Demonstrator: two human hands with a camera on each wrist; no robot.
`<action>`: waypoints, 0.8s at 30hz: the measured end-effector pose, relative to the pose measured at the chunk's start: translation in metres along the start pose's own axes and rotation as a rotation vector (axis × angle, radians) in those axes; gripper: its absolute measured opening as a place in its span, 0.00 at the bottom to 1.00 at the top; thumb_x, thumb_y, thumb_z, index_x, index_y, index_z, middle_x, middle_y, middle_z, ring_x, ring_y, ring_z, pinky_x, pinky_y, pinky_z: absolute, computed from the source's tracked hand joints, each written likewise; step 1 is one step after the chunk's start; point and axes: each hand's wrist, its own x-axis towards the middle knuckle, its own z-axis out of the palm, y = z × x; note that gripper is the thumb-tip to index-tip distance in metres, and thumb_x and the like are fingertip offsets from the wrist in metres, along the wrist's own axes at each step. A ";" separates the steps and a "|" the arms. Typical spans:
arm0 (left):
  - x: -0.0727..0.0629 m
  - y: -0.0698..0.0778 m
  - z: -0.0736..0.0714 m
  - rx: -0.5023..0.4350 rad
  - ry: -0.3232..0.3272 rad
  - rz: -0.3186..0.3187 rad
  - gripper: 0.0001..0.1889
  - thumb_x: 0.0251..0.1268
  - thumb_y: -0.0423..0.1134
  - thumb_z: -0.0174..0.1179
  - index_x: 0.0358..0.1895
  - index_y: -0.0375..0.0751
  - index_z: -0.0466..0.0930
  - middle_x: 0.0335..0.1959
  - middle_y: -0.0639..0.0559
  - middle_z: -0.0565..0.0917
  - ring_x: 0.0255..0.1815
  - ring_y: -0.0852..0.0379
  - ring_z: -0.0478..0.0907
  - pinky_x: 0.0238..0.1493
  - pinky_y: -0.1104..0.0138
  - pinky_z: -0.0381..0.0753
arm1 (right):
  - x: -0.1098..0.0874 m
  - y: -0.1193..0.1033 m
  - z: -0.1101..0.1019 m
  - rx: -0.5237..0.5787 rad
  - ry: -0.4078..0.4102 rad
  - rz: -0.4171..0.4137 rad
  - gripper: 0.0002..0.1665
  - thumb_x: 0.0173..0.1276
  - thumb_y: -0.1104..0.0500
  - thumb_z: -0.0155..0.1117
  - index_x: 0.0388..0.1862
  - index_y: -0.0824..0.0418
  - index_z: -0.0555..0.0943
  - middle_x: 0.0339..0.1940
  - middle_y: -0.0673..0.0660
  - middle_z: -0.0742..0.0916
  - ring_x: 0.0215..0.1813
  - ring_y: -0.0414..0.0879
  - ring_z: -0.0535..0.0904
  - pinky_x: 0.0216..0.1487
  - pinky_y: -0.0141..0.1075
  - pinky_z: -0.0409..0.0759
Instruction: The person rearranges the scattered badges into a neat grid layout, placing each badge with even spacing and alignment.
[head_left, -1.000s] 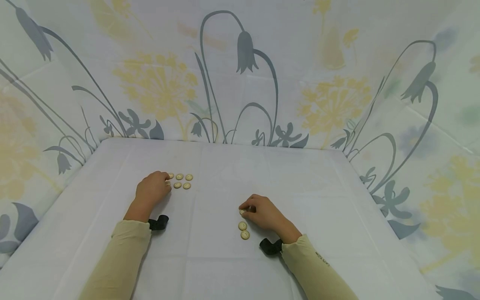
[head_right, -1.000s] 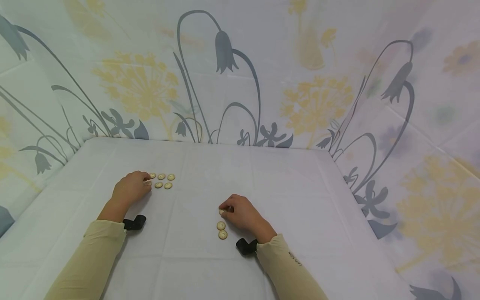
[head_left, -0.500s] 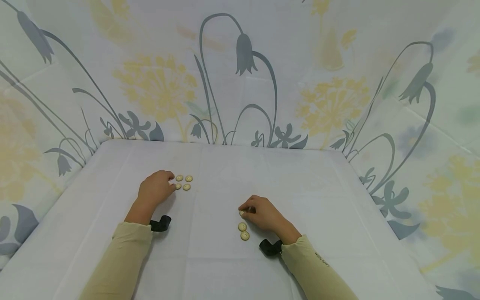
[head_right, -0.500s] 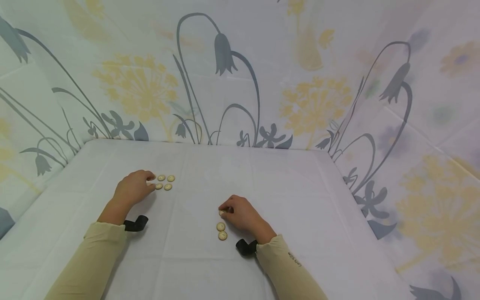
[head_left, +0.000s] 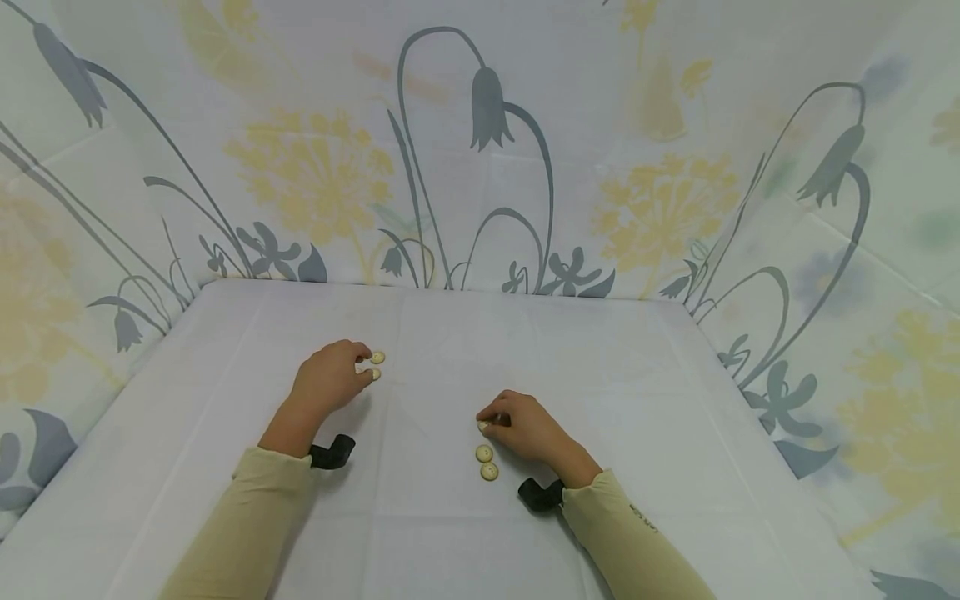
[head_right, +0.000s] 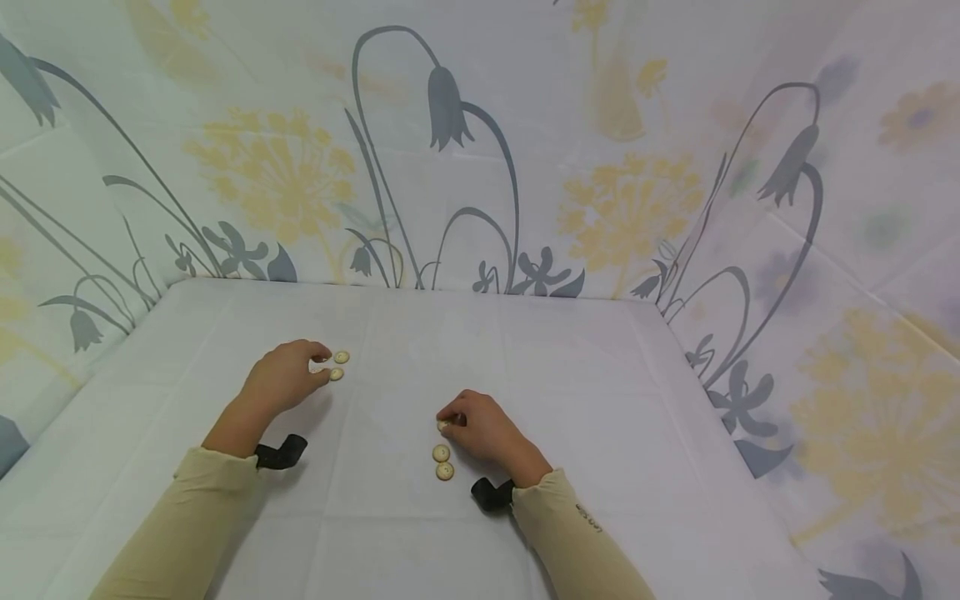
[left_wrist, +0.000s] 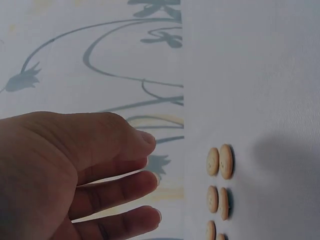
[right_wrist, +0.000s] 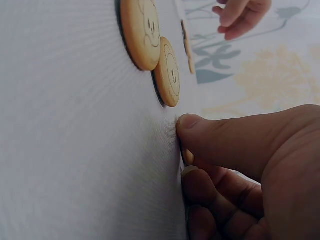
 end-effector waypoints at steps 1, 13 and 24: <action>0.000 0.002 0.001 -0.006 0.000 0.008 0.20 0.66 0.42 0.58 0.58 0.37 0.78 0.55 0.40 0.81 0.52 0.43 0.79 0.47 0.51 0.79 | 0.000 0.000 0.000 0.002 -0.001 -0.001 0.11 0.67 0.56 0.64 0.46 0.52 0.86 0.41 0.45 0.82 0.38 0.37 0.73 0.39 0.32 0.73; -0.002 0.020 0.016 -0.002 -0.022 0.085 0.18 0.65 0.42 0.58 0.56 0.40 0.80 0.52 0.44 0.83 0.51 0.46 0.80 0.45 0.53 0.80 | 0.001 0.000 0.000 -0.003 -0.013 0.017 0.11 0.67 0.55 0.65 0.47 0.52 0.86 0.43 0.45 0.83 0.39 0.37 0.75 0.41 0.33 0.74; -0.006 0.035 0.023 -0.037 -0.062 0.123 0.17 0.63 0.42 0.60 0.54 0.41 0.81 0.49 0.47 0.84 0.50 0.48 0.80 0.47 0.55 0.79 | 0.001 0.001 -0.001 -0.007 -0.012 0.002 0.11 0.67 0.55 0.64 0.47 0.52 0.86 0.43 0.46 0.83 0.39 0.37 0.74 0.41 0.32 0.74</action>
